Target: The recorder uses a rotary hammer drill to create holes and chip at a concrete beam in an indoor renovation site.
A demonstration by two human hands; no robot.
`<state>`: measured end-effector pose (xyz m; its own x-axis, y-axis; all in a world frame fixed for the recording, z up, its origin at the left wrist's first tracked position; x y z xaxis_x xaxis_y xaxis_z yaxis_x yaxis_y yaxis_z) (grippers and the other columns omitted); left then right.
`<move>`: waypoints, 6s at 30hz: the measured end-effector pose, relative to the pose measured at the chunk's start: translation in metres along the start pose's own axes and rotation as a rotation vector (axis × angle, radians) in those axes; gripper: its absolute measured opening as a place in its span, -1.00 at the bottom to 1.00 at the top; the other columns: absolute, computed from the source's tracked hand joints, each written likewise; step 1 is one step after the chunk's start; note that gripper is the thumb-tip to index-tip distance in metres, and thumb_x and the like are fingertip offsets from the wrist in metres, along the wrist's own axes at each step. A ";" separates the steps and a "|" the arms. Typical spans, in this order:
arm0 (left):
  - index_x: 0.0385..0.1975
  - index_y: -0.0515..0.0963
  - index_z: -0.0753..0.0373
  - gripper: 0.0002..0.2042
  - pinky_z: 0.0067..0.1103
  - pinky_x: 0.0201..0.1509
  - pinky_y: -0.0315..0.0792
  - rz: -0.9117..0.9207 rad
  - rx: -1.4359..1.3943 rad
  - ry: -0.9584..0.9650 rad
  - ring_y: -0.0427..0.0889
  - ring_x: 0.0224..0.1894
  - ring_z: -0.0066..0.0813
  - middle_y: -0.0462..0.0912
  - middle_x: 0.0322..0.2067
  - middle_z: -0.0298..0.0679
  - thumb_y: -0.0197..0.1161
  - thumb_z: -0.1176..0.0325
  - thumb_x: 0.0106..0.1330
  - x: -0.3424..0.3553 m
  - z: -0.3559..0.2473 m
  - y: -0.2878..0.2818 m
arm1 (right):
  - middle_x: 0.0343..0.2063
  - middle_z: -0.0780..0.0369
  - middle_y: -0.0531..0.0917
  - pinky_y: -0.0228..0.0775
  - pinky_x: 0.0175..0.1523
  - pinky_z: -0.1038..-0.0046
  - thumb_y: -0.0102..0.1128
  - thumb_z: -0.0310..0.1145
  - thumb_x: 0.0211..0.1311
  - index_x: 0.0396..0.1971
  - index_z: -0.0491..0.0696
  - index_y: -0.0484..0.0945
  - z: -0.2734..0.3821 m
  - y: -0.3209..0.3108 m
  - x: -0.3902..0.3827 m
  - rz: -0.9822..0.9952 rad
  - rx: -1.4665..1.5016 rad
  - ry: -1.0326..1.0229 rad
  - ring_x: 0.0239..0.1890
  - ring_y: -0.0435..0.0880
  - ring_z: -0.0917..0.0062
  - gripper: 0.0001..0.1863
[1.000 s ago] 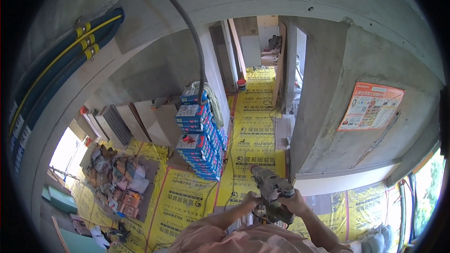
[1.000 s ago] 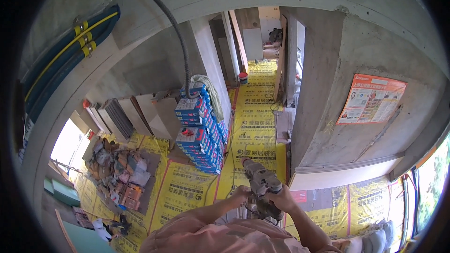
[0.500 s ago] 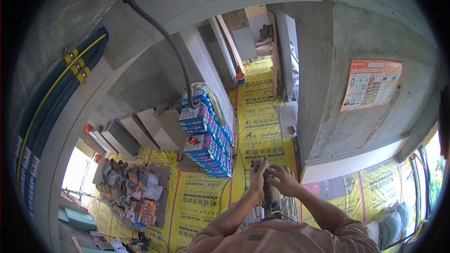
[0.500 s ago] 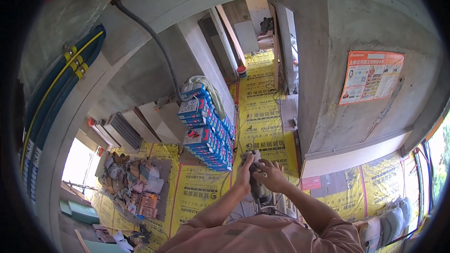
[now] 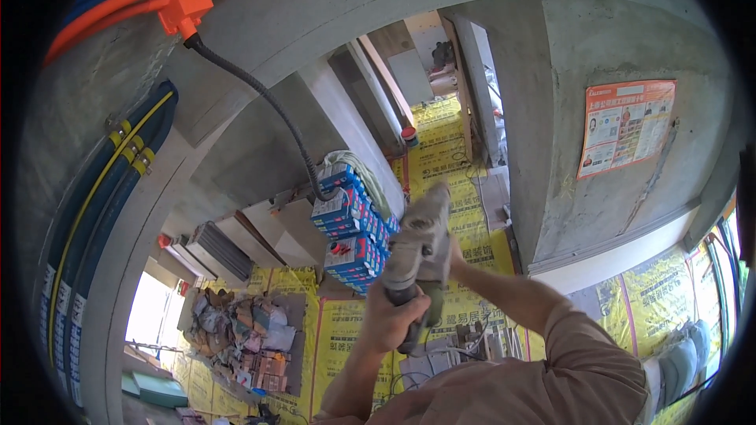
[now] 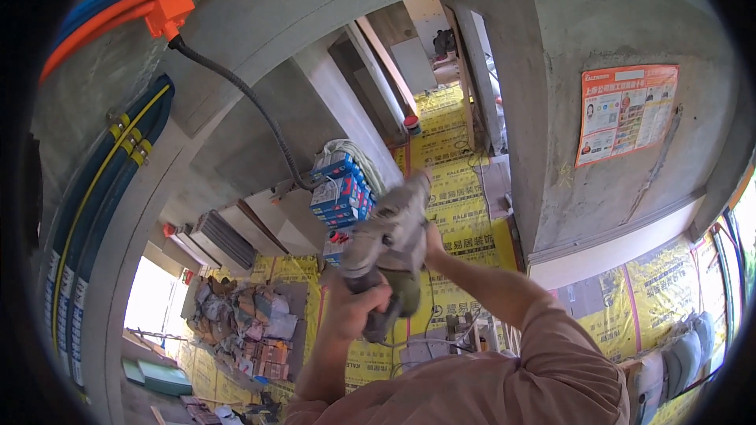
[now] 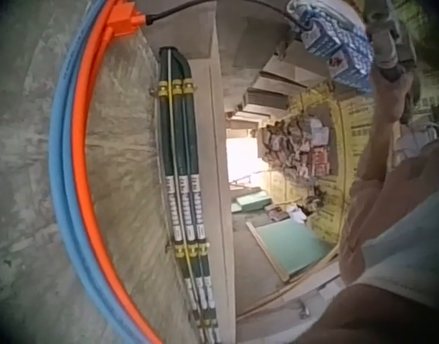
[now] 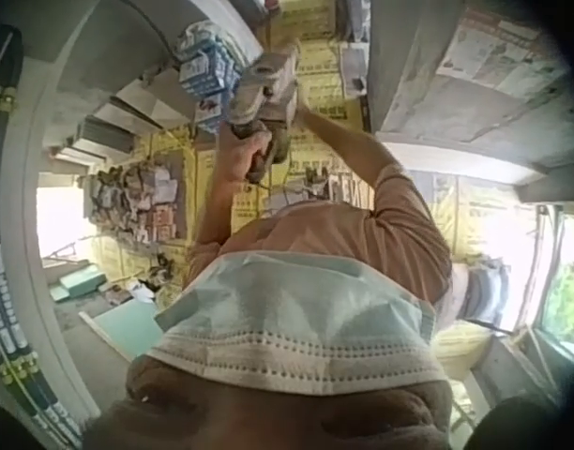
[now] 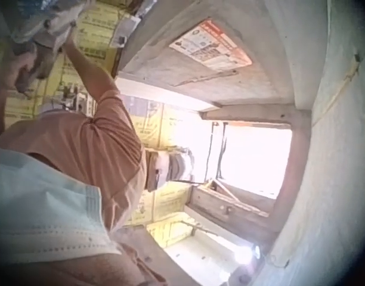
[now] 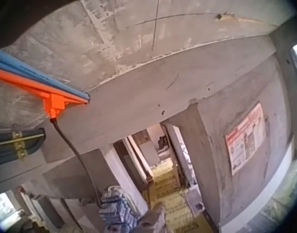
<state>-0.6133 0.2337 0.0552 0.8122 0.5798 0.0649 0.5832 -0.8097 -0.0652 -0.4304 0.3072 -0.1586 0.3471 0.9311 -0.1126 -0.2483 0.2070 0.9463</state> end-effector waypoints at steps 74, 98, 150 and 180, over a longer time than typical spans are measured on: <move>-0.38 0.52 0.28 -0.85 -0.55 -0.61 0.36 -0.524 0.152 0.526 0.44 -0.66 -0.52 0.48 -0.59 -0.31 0.33 0.38 0.23 0.062 -0.244 -0.045 | -0.37 -0.12 0.67 0.50 -0.15 0.16 0.37 -0.23 -0.06 -0.36 -0.22 0.61 0.127 0.348 0.139 0.069 -1.529 -0.997 -0.19 0.66 -0.01 -0.64; -0.25 0.51 0.28 -0.84 -0.56 -0.51 0.35 -0.467 0.160 0.648 0.47 -0.58 -0.48 0.50 -0.54 -0.27 0.28 0.37 0.28 0.078 -0.231 -0.033 | -0.21 -0.15 0.66 0.53 0.01 0.12 0.49 -0.38 -0.23 -0.26 -0.29 0.57 0.147 0.343 0.133 0.143 -1.713 -0.809 -0.06 0.66 0.03 -0.53; -0.28 0.47 0.21 -0.84 -0.61 -0.25 0.33 -0.520 0.248 0.651 0.44 -0.39 -0.58 0.46 -0.44 -0.34 0.20 0.26 0.38 0.082 -0.218 -0.062 | -0.23 -0.10 0.69 0.54 0.00 0.14 0.35 -0.15 0.01 -0.29 -0.22 0.64 0.152 0.353 0.140 0.234 -1.727 -1.069 -0.09 0.67 0.03 -0.58; -0.22 0.55 0.27 -0.82 -0.60 -0.45 0.41 -0.532 0.164 0.676 0.51 -0.54 -0.54 0.54 -0.54 -0.29 0.27 0.31 0.29 0.091 -0.215 -0.067 | -0.31 -0.11 0.69 0.51 -0.06 0.13 0.47 -0.08 -0.14 -0.29 -0.21 0.61 0.154 0.343 0.160 0.303 -1.591 -0.963 -0.11 0.64 -0.05 -0.48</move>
<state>-0.5813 0.3208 0.2799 0.2795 0.6562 0.7009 0.9192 -0.3938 0.0022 -0.3211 0.4813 0.1946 0.3178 0.6373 0.7021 -0.6890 0.6639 -0.2907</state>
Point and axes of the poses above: each hand's wrist, its own x-axis towards the middle knuckle, its own y-axis out of the palm, z = x × y, the point moved 6 cm from there along x, towards the middle knuckle
